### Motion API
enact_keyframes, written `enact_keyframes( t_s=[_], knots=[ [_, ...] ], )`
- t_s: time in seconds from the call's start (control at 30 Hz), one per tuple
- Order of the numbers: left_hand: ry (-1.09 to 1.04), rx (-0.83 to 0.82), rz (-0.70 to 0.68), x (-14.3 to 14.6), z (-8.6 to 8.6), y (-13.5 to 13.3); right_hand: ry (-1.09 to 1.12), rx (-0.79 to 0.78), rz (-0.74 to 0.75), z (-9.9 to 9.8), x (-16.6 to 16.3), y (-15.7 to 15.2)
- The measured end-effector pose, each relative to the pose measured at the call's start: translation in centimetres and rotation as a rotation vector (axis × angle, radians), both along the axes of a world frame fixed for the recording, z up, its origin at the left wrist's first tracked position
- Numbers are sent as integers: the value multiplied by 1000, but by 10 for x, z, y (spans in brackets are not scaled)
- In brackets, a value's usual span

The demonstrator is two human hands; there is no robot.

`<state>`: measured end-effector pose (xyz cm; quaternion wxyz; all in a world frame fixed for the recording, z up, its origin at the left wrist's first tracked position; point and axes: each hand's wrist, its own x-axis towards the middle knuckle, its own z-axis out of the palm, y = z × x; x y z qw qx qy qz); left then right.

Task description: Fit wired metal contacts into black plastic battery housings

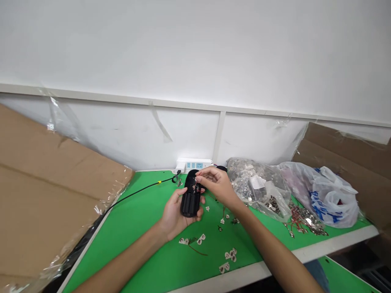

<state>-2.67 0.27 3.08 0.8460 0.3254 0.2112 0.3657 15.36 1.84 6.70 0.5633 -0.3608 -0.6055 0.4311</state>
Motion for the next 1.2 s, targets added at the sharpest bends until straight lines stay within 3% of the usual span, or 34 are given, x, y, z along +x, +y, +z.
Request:
enact_keyframes(
  t_s=[0.23,0.47,0.67,0.83,1.03,1.2],
  knots=[
    [5,25,36,3,-12,2,32,-17,-74,-23,-6,-7],
    [56,40,59,8,-12,2,18,-22,-31,-28,-5,-13],
    [65,53,62,9,-14,2,30,69,-91,-30,-5,-15],
    [103,58,77,10,-14,1,40,48,-18,-32,-6,-20],
    [106,58,86,11,-12,1,36,150,-76,-35,-7,-24],
    [123,67,86,12,-12,0,11,122,-65,-38,-7,-22]
  ],
)
